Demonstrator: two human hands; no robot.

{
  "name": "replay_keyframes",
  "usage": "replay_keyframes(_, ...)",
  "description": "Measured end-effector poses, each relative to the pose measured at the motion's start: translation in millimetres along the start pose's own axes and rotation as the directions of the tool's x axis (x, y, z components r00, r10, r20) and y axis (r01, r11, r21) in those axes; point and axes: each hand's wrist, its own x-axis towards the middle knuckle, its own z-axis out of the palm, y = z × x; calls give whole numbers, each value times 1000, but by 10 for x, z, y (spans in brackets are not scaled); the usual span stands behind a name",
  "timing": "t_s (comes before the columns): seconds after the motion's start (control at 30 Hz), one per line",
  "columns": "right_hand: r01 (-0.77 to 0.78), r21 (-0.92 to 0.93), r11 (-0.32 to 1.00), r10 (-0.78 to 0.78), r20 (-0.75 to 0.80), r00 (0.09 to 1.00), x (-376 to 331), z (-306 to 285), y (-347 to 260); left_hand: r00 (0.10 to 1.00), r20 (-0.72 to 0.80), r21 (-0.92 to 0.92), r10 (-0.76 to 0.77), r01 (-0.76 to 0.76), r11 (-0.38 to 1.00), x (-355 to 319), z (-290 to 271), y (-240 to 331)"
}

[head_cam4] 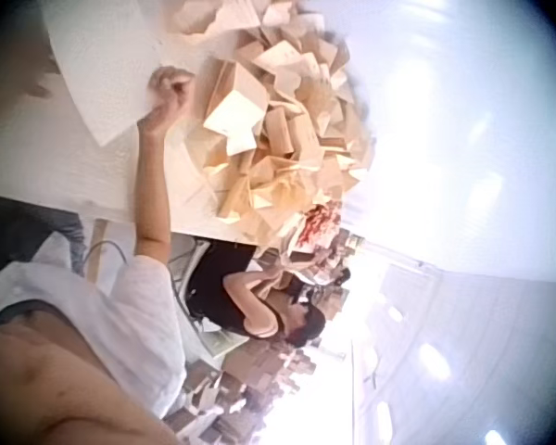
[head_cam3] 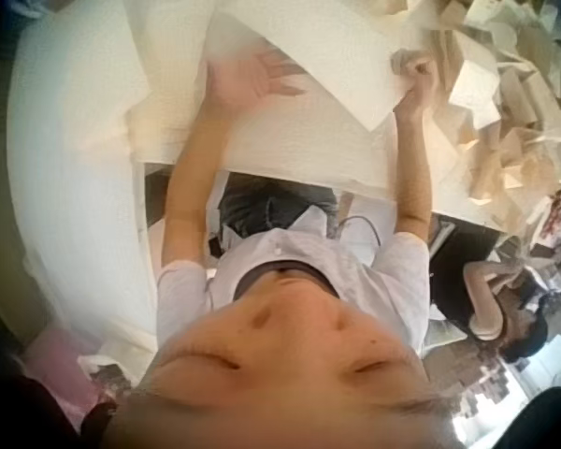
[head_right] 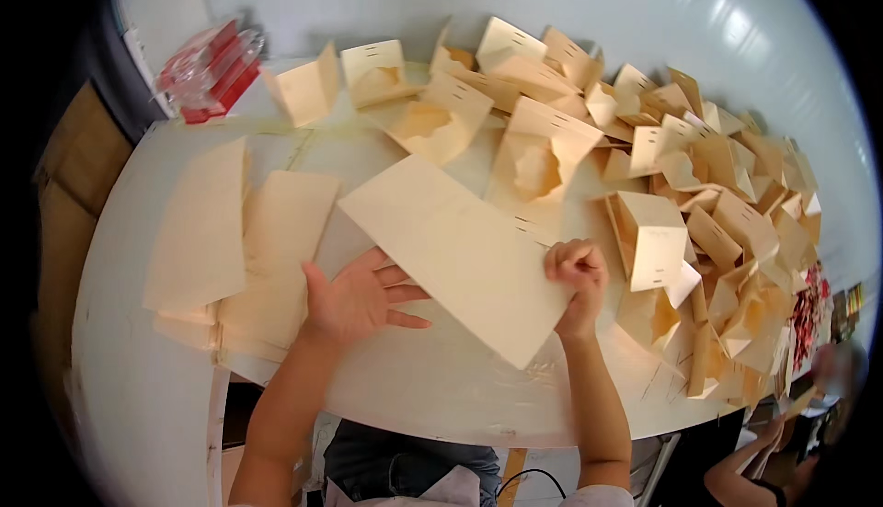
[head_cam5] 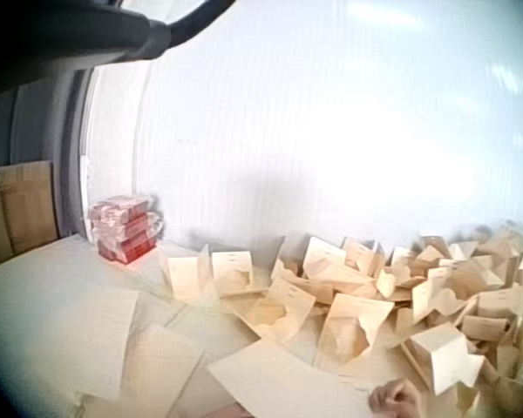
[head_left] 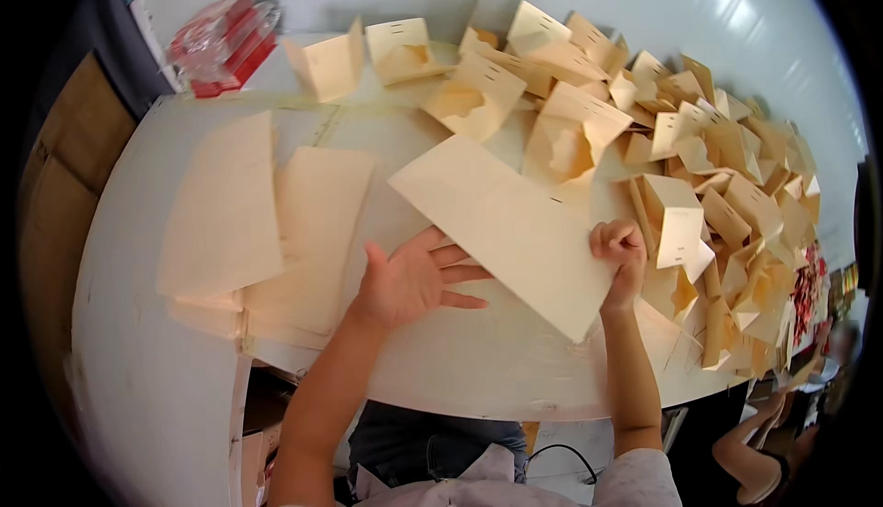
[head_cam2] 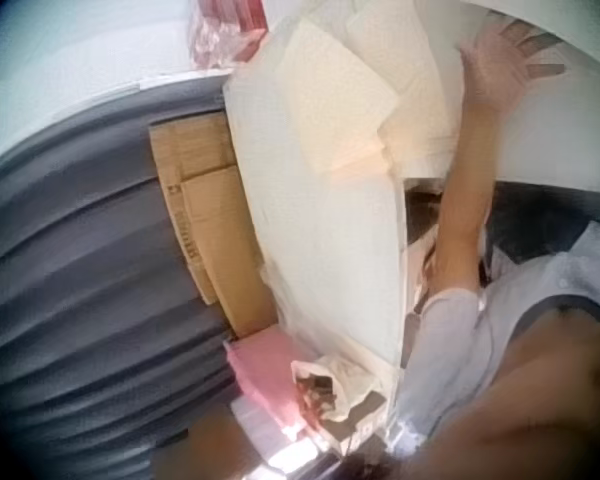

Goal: The person assembles small, beige paper boxes by folding flat sheets along pre-scored lines. They pick up a sheet, fold the sides to form a container, and place the finished box on a growing pile on the table. The process is repeated continuously throughout the clip.

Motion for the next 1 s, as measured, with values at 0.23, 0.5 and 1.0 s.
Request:
replay_keyframes(0.23,-25,-248,969,33,29,999,-220,56,-47,839,-541,346,58,160,925,119,28,-326)
replay_keyframes(0.5,-289,-316,904,305,3,952,-547,-70,-64,851,-487,337,195,-23,941,138,7,-313)
replay_keyframes(1.0,-287,-399,871,236,-172,956,-528,-16,16,855,-496,412,150,80,908,119,21,-335)
